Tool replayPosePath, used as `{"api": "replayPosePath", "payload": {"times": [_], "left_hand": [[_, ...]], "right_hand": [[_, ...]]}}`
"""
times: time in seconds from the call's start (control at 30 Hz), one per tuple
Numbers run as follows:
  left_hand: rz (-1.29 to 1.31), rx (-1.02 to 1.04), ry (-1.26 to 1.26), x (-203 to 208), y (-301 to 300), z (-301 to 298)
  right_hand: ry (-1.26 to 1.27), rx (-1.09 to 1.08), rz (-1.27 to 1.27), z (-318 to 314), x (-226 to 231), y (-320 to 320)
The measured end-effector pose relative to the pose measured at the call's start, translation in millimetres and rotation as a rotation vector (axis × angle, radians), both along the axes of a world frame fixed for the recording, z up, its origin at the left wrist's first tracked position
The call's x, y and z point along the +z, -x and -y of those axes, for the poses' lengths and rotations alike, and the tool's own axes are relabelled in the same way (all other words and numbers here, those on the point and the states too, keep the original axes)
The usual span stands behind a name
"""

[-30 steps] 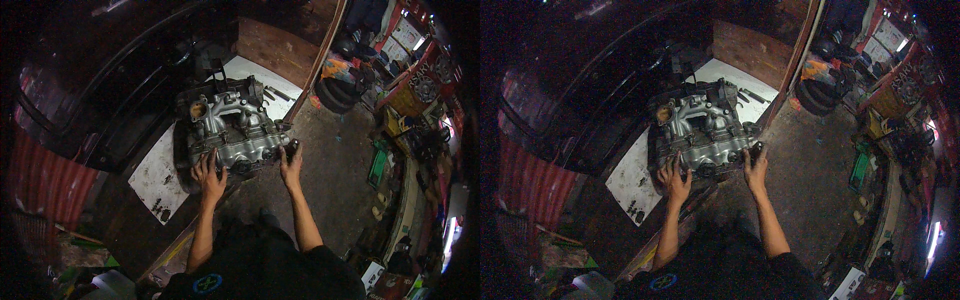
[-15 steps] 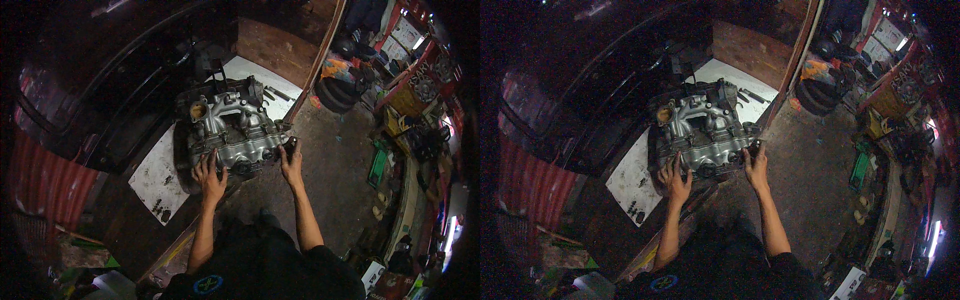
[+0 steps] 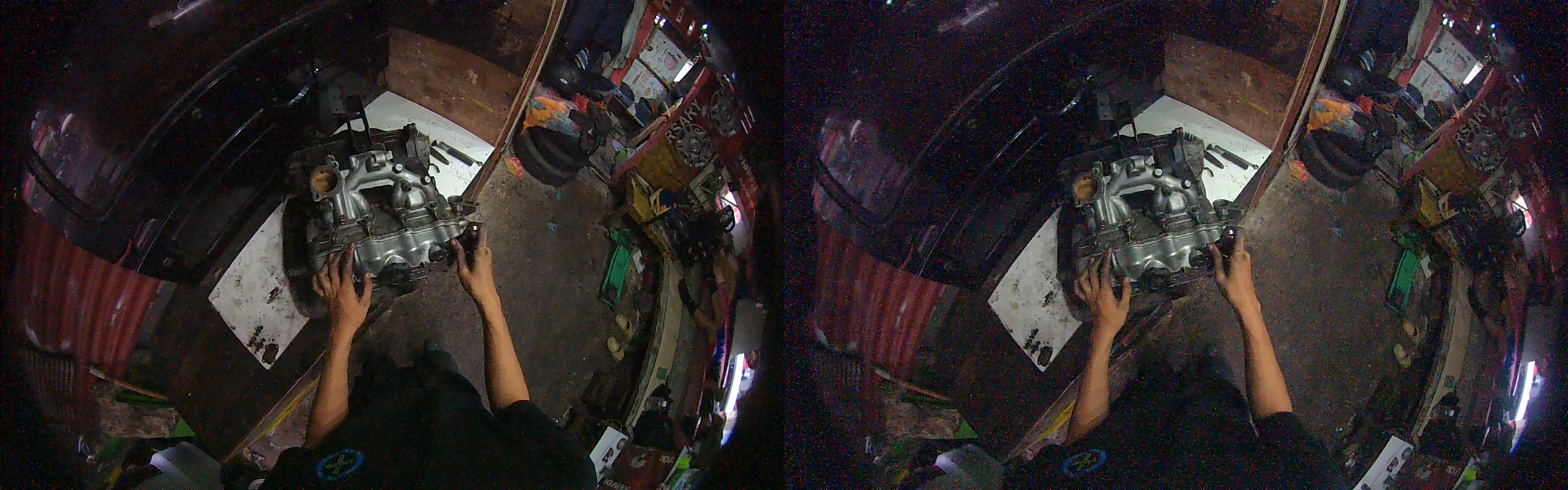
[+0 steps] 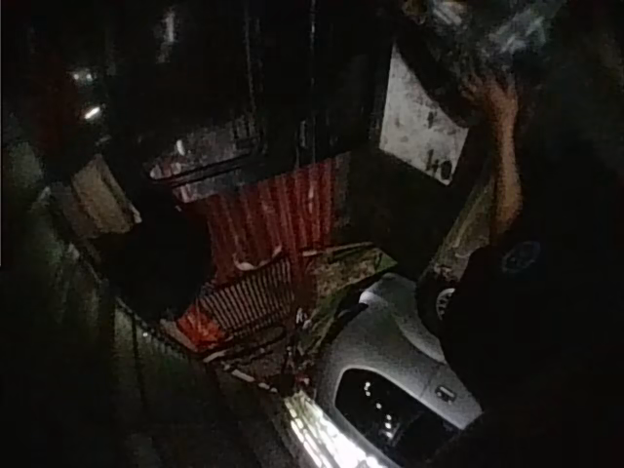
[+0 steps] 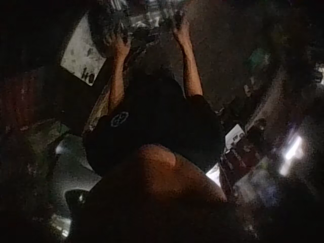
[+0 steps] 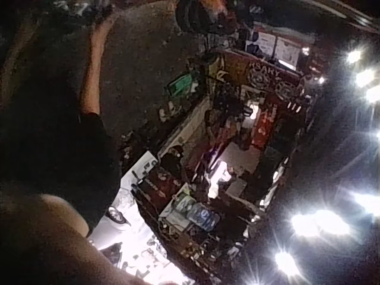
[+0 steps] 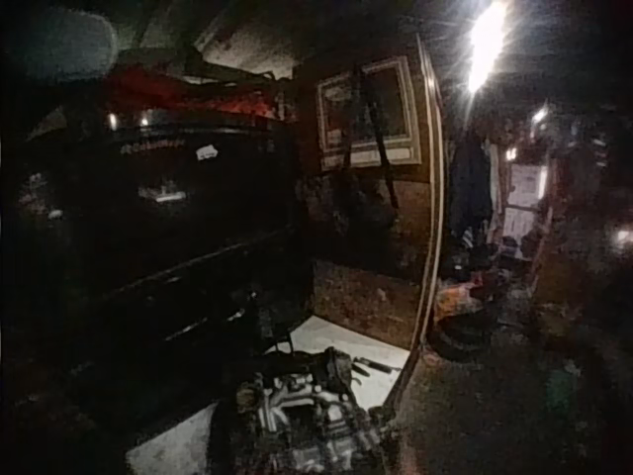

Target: The person uses a wrench to tighten bolts on a disassembled engine block resting on a workbench. The person repeatedly turns the wrench on several bolt locations around the engine casing.

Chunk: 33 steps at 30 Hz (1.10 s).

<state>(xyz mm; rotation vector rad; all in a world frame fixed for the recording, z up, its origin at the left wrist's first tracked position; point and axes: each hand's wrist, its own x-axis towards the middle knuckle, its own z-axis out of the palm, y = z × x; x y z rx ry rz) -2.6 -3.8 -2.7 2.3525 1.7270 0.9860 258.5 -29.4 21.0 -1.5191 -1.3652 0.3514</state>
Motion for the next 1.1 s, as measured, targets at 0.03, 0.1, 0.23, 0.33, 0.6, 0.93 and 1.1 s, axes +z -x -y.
{"api": "replayPosePath", "payload": {"times": [0.03,0.1,0.23,0.33,0.6,0.93,1.1], "left_hand": [[0.004,-0.007,0.004,0.8,-0.1,0.0],[0.011,-0.022,0.013,3.1,-0.1,0.3],[0.012,-0.016,0.032,5.7,0.3,1.4],[-0.003,-0.008,0.047,3.0,0.8,1.2],[-0.006,-0.009,0.030,1.0,-0.1,0.3],[-0.016,0.008,0.022,-1.4,0.9,1.0],[-0.009,-0.019,0.018,-1.9,2.2,-0.5]], "right_hand": [[0.005,0.003,0.004,0.2,-0.9,0.8],[0.016,0.008,0.012,1.1,-4.6,2.8],[-0.015,-0.048,-0.068,0.1,-8.9,6.0],[-0.035,-0.083,-0.059,2.0,-11.0,7.7],[0.251,0.233,0.111,0.2,0.8,34.4],[0.054,0.177,0.105,12.5,8.0,29.9],[-0.040,-0.391,-0.289,17.4,-4.3,16.8]]}}
